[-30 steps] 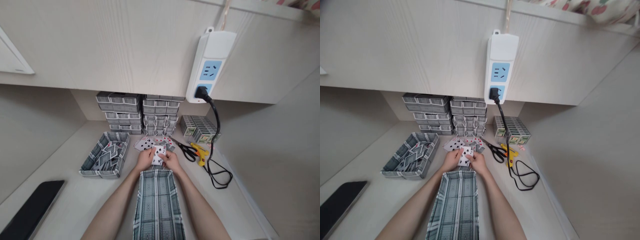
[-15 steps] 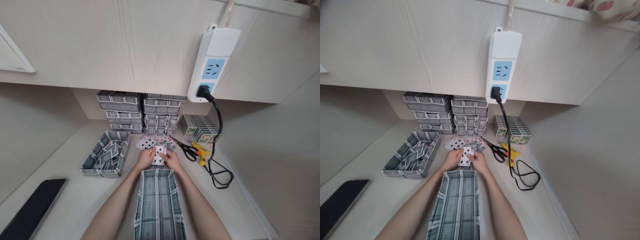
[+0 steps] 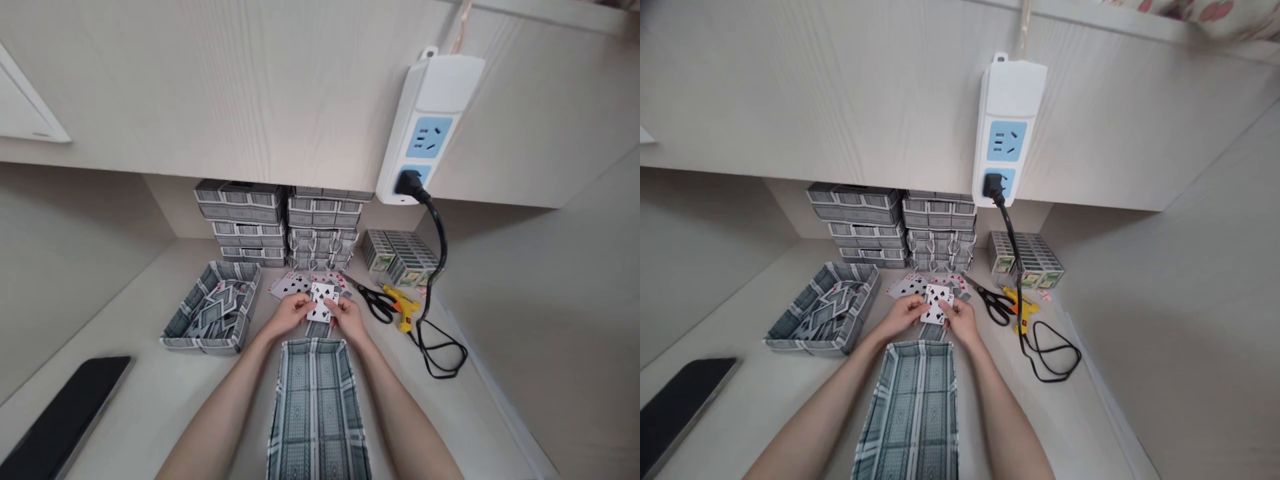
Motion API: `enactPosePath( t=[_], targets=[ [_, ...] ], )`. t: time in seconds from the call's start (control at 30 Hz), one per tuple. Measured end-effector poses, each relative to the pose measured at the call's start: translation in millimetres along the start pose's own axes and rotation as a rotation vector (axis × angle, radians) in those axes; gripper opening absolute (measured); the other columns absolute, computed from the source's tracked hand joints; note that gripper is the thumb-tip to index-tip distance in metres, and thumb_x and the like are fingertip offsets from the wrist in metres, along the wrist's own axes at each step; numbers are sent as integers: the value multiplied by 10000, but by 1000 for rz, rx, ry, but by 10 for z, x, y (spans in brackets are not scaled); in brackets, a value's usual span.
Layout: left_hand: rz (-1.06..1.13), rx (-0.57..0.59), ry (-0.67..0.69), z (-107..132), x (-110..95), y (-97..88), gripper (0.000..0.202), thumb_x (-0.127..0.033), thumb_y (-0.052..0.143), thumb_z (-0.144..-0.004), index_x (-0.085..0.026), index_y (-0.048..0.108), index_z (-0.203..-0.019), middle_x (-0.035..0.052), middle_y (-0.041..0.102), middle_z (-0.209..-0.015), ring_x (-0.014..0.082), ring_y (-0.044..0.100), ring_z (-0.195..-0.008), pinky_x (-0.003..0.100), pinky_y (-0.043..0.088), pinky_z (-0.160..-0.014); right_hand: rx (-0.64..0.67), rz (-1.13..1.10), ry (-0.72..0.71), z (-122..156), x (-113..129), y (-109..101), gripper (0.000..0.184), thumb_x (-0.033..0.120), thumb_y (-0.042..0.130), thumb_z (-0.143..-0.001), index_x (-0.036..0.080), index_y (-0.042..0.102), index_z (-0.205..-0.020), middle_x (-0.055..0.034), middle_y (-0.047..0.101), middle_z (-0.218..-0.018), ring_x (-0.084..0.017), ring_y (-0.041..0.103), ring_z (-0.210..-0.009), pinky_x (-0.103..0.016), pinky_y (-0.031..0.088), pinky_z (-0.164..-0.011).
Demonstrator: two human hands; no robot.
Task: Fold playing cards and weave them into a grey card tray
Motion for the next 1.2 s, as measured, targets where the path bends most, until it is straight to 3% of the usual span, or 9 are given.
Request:
enactPosePath(
  t=[0.33,0.77,1.03,1.2],
  targets=[
    [3,28,-94,0,71,0,348,-432,529,-687,-139,468,-509,-55,442,-384,63,386,-383,182,271,-424,28,29,-17,8,21,12,336,486,586,-620,162,507,-583,41,492,-404,-85,422,-303,-201,300,-311],
    [39,7,-106,-5,107,-7,338,-412,530,-692,-138,486,-499,-48,461,-365,67,403,-364,186,281,-411,50,57,-10,3,12,13,341,484,581,-633,153,510,-589,43,479,-387,-74,404,-302,-187,270,-305],
    [19,-30,-101,-2,80,-22,369,-443,525,-683,-137,481,-480,-45,457,-366,66,404,-372,185,291,-410,76,61,-7,16,15,43,357,506,584,-614,155,524,-635,44,483,-394,-81,410,-317,-196,309,-328],
    [-32,-55,-84,0,77,-22,364,-432,514,-691,-142,458,-480,-54,436,-365,65,388,-376,186,294,-427,33,72,-42,12,-9,18,320,467,601,-616,156,526,-621,33,510,-437,-79,414,-323,-190,292,-323]
  ],
)
Point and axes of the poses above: each hand's wrist, its own z-axis away from the middle knuckle, its own y-axis out of the palm, x = y × z, the point moved 9 cm from there along -z, towards the middle knuckle
